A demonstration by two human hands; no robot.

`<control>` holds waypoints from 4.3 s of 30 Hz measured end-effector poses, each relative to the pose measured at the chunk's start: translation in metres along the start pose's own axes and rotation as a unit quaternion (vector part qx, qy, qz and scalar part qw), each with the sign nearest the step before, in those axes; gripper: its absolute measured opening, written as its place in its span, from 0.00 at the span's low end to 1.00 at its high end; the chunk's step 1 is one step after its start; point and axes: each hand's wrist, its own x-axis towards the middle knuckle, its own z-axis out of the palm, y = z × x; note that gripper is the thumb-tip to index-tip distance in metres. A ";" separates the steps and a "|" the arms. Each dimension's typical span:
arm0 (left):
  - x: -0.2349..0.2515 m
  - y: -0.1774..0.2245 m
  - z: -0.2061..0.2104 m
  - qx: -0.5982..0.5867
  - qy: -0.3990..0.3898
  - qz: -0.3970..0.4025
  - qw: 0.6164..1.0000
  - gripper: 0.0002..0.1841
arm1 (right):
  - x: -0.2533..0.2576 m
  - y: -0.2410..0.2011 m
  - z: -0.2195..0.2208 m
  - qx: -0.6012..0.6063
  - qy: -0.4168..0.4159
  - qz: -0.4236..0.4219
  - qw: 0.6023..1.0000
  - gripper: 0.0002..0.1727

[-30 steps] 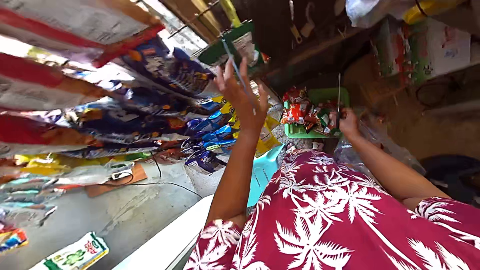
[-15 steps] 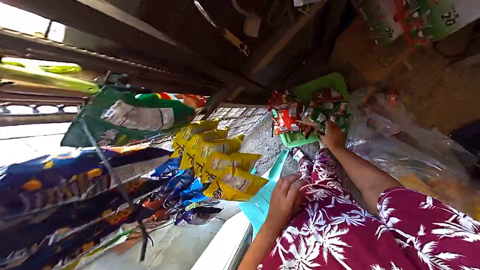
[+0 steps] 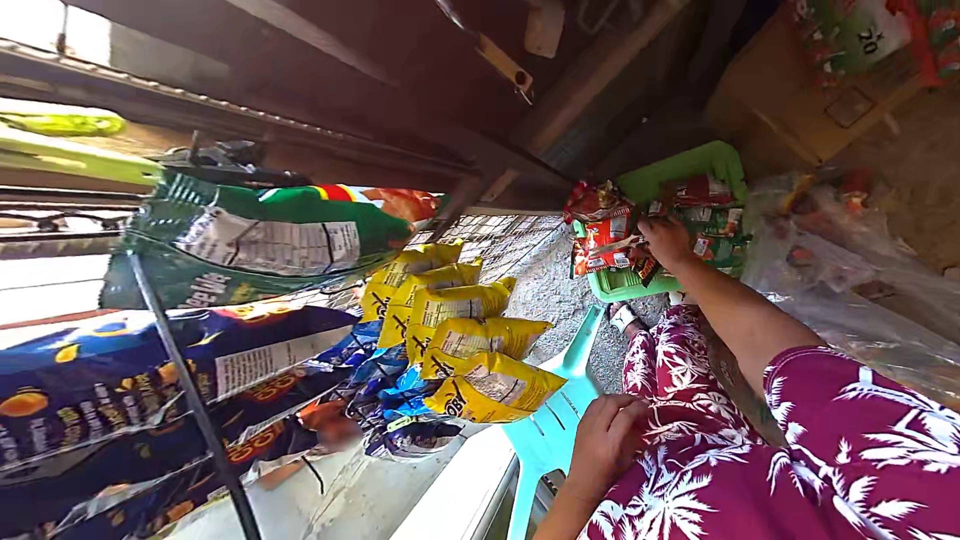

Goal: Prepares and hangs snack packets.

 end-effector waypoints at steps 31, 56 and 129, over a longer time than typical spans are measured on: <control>0.099 0.150 -0.046 -0.389 0.219 -0.219 0.868 0.20 | -0.240 -0.112 -0.310 0.569 0.190 0.111 0.793 0.16; 0.047 0.149 -0.133 -0.458 0.219 -0.103 0.855 0.25 | -0.252 -0.176 -0.306 0.455 0.178 0.055 0.871 0.17; 0.051 0.133 -0.125 -0.188 0.227 0.053 0.954 0.09 | -0.254 -0.242 -0.287 0.294 0.296 -0.168 0.893 0.10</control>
